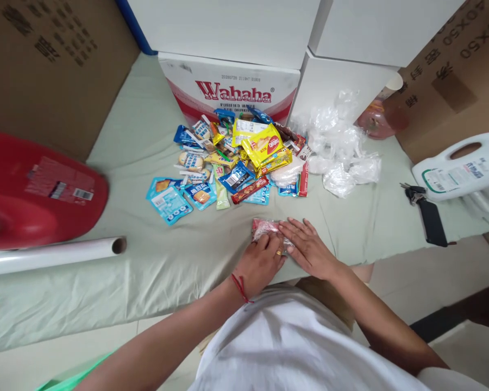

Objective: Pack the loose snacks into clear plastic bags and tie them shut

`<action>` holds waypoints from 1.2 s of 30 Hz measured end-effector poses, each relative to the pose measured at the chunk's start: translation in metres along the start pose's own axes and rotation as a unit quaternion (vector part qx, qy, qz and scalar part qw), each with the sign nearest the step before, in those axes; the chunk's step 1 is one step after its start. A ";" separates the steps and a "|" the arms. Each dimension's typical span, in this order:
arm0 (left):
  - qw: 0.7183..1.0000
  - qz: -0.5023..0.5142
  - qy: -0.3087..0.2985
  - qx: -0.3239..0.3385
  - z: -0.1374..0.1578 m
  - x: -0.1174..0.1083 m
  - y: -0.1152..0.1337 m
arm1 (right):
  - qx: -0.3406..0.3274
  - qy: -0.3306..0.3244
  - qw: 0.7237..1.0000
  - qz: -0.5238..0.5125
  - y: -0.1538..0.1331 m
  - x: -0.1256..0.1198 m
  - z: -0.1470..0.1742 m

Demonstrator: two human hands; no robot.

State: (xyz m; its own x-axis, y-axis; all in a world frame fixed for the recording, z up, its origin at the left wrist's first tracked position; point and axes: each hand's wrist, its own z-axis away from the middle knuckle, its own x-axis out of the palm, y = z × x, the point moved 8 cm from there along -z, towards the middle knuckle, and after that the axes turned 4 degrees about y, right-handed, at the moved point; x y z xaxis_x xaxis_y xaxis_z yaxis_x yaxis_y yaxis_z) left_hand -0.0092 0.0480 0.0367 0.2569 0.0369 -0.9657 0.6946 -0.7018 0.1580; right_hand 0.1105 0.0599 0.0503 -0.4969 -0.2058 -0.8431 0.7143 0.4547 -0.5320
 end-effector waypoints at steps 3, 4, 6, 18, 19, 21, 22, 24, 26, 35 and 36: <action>0.998 -0.006 -0.036 0.041 -0.005 0.002 -0.001 | 0.029 -0.006 1.000 -0.007 0.010 0.011 -0.009; 0.997 -0.010 -0.049 0.052 -0.007 0.002 -0.001 | 0.039 -0.004 0.999 -0.013 0.011 0.013 -0.011; 0.995 -0.018 -0.071 0.066 -0.012 0.002 -0.001 | 0.055 0.002 0.998 -0.033 0.012 0.014 -0.013; 0.989 0.112 -0.090 -0.025 -0.046 -0.037 -0.044 | 0.176 0.246 0.865 -0.401 0.058 -0.033 0.013; 0.981 0.169 -0.075 -0.058 -0.047 -0.046 -0.051 | 0.181 0.237 0.853 -0.429 0.058 -0.031 0.014; 0.933 0.337 -0.053 -0.113 -0.046 -0.058 -0.059 | 0.182 0.185 0.837 -0.482 0.051 -0.022 0.009; 0.888 0.437 -0.048 -0.133 -0.045 -0.059 -0.059 | 0.184 0.155 0.824 -0.513 0.045 -0.017 0.006; 0.774 0.609 -0.053 -0.168 -0.044 -0.052 -0.054 | 0.193 0.111 0.782 -0.583 0.031 -0.006 -0.003; 0.678 0.705 -0.056 -0.201 -0.042 -0.039 -0.046 | 0.214 0.098 0.732 -0.639 0.021 0.003 -0.011; 0.606 0.726 -0.002 -0.326 -0.033 0.015 -0.041 | 0.334 0.152 0.632 -0.683 0.023 0.023 -0.021; 0.603 0.719 0.003 -0.345 -0.032 0.019 -0.041 | 0.340 0.166 0.629 -0.679 0.025 0.023 -0.021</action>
State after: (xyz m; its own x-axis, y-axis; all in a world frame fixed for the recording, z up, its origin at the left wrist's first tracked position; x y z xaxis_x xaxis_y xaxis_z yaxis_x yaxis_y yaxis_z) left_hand -0.0116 0.1002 0.0181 0.9281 -0.2532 0.2729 -0.1362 0.4513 0.8819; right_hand 0.1061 0.0845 0.0191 -0.8713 0.2394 0.4283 -0.4905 -0.4443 -0.7496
